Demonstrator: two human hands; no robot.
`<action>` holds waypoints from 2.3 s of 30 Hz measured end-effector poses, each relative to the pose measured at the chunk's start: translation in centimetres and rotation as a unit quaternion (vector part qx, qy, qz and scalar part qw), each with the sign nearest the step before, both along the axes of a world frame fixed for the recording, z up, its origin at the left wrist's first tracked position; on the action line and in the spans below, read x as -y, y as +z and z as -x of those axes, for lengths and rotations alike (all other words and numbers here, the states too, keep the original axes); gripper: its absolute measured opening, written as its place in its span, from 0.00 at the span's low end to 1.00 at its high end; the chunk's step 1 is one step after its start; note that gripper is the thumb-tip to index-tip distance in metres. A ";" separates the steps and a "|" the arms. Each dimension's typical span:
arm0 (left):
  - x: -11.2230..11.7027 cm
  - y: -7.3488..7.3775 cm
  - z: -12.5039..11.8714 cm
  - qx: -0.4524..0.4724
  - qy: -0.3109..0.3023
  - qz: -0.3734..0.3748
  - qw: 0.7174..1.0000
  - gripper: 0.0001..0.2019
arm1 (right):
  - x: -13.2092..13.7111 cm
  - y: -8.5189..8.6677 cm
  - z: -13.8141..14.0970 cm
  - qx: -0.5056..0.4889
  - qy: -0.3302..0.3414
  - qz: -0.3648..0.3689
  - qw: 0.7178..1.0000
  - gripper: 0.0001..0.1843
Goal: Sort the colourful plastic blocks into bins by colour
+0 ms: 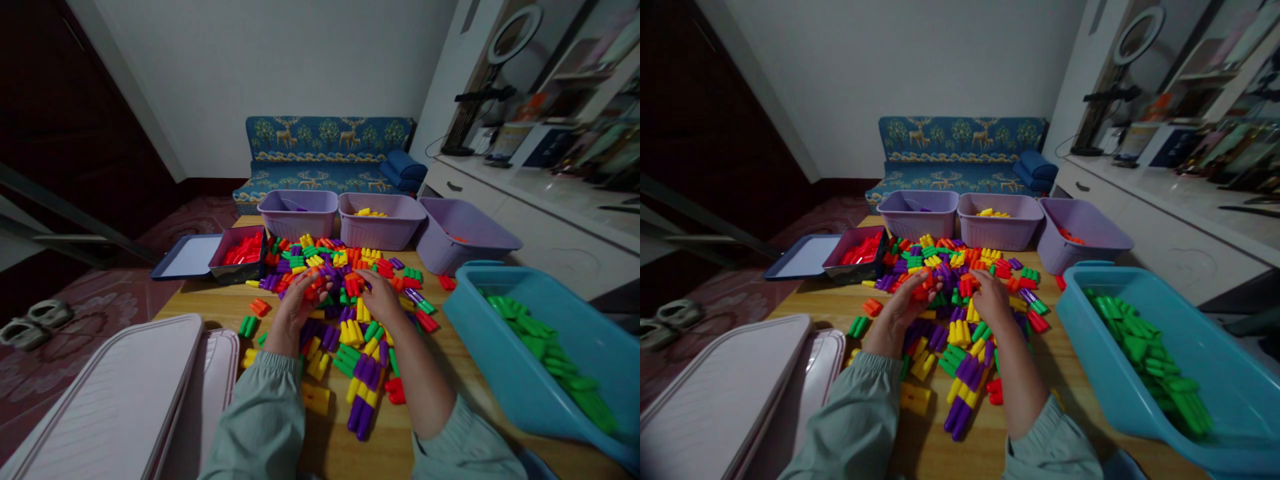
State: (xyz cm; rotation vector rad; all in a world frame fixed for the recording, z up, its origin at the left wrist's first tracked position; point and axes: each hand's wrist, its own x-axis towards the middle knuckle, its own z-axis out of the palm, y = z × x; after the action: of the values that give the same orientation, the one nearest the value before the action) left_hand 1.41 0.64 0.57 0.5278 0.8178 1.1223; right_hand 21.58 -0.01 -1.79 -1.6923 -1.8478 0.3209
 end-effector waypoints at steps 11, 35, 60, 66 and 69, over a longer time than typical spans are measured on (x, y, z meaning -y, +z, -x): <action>0.7 1.4 -0.1 0.096 -0.022 0.026 0.995 0.17 | 0.6 0.9 0.5 0.090 -0.004 0.030 0.995 0.21; 1.2 1.4 0.0 0.142 -0.137 -0.013 0.980 0.32 | 1.6 3.2 4.6 -0.214 0.015 -0.048 0.976 0.17; 1.2 2.2 -0.9 0.127 0.000 -0.072 0.989 0.29 | 3.5 5.1 7.6 -0.358 0.178 0.076 0.913 0.17; 0.6 1.4 -0.7 0.100 0.016 -0.064 0.993 0.27 | 3.2 4.5 7.3 -0.505 0.110 0.114 0.849 0.23; -0.1 0.4 -0.5 0.072 0.031 -0.049 0.996 0.24 | 1.2 5.4 4.2 -0.556 0.004 0.025 0.831 0.21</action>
State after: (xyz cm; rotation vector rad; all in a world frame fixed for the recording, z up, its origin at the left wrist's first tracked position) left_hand 1.93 0.69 1.02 0.4998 0.6604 1.2476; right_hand 17.38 -1.21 3.62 -1.0746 -0.9426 1.0881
